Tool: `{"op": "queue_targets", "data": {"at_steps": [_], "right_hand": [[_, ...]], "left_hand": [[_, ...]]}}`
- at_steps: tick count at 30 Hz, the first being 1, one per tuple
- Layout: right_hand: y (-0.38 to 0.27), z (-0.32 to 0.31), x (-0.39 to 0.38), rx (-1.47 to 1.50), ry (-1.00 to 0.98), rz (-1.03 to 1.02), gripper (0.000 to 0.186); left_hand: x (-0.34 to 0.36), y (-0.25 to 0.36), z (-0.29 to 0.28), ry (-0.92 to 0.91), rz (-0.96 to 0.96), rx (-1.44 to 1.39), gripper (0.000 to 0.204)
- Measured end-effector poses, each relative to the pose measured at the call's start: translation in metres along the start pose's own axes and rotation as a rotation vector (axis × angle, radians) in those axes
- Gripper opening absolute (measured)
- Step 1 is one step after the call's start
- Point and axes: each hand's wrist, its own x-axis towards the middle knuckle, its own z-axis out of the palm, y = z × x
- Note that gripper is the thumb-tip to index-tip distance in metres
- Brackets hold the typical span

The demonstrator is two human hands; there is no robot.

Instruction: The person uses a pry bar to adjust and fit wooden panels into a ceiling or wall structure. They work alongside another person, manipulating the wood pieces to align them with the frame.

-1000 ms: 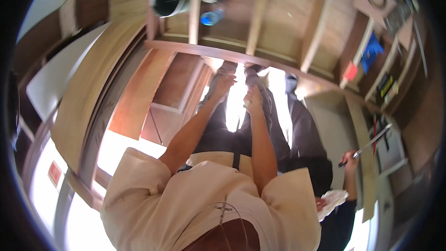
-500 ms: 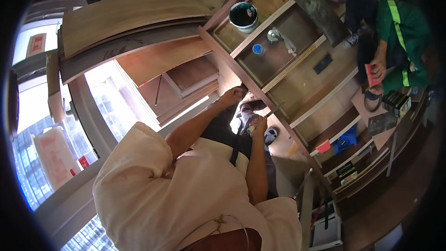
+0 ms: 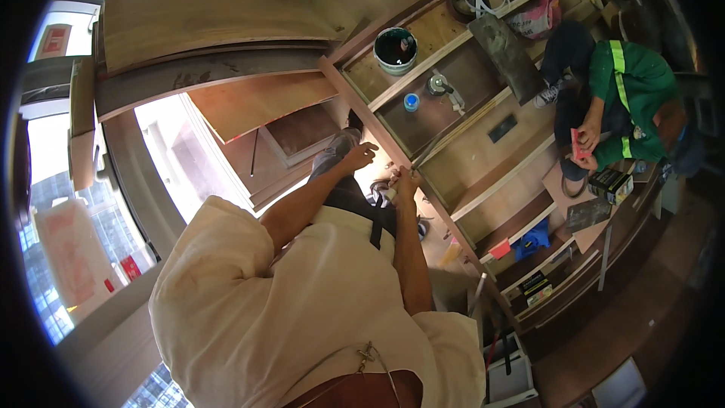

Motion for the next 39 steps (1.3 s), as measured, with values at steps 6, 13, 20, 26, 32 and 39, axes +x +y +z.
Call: {"op": "queue_targets", "data": {"at_steps": [6, 13, 20, 26, 32, 39], "right_hand": [[-0.019, 0.122, -0.006, -0.514, 0.124, -0.075, 0.017], [0.011, 0.252, 0.052, -0.449, -0.019, 0.106, 0.022], [0.045, 0.368, 0.13, -0.568, -0.147, 0.215, 0.022], [0.083, 0.425, 0.197, -0.572, -0.1, 0.373, 0.025], [0.113, 0.445, 0.237, -0.576, 0.009, 0.438, 0.023], [0.131, 0.459, 0.247, -0.637, 0.049, 0.391, 0.023]], "left_hand": [[0.092, -0.076, -0.077, 0.147, 0.102, -0.082, 0.03], [0.214, -0.104, -0.213, 0.14, -0.198, 0.034, 0.039], [0.326, -0.071, -0.339, 0.139, -0.055, -0.094, 0.035], [0.413, -0.094, -0.377, 0.105, 0.139, 0.118, 0.035], [0.488, -0.153, -0.343, -0.093, 0.266, 0.268, 0.039], [0.503, -0.179, -0.3, -0.363, -0.007, 0.195, 0.041]]}}
